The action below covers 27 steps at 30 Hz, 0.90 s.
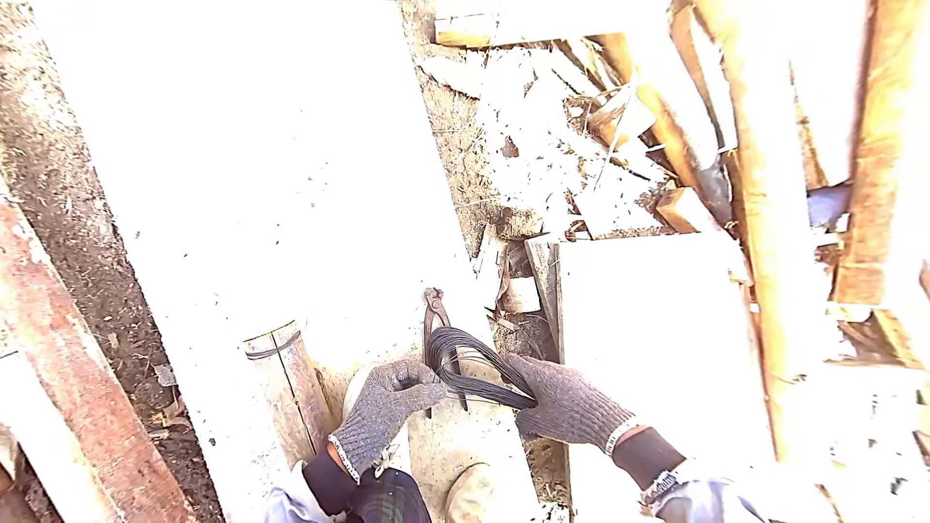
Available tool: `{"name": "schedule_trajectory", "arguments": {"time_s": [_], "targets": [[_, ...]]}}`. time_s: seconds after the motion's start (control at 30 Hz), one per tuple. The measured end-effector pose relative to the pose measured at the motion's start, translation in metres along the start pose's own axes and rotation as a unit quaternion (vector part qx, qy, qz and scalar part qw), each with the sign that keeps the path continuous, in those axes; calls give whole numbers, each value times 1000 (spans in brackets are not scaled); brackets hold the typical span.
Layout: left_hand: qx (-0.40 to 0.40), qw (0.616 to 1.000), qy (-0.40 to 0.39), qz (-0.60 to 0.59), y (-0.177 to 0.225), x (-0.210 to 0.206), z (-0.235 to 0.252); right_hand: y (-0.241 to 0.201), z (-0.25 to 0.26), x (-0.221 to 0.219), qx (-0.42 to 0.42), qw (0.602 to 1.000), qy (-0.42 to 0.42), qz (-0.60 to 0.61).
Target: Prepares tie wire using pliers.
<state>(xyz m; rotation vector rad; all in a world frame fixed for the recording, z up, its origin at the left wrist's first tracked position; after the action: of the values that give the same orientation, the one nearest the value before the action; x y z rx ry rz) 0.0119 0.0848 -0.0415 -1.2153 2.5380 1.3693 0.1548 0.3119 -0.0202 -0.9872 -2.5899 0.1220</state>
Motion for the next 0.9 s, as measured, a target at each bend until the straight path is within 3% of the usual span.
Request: {"name": "schedule_trajectory", "arguments": {"time_s": [0.33,0.9], "targets": [[46,989,104,97,-1,-4,4,0,2,0,-6,1000,9,-29],[104,966,174,161,-2,-7,11,-5,-1,10,-46,998,32,-42]]}}
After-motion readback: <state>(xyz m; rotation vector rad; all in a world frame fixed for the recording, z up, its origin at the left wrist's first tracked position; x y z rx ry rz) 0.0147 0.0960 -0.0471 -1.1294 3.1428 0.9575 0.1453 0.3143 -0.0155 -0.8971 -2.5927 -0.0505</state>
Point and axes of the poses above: each hand's wrist, its own z-axis towards the middle knuckle, its own x-axis out of the back of the hand, y = z × x, the point moved 5 cm from there along z, towards the middle knuckle
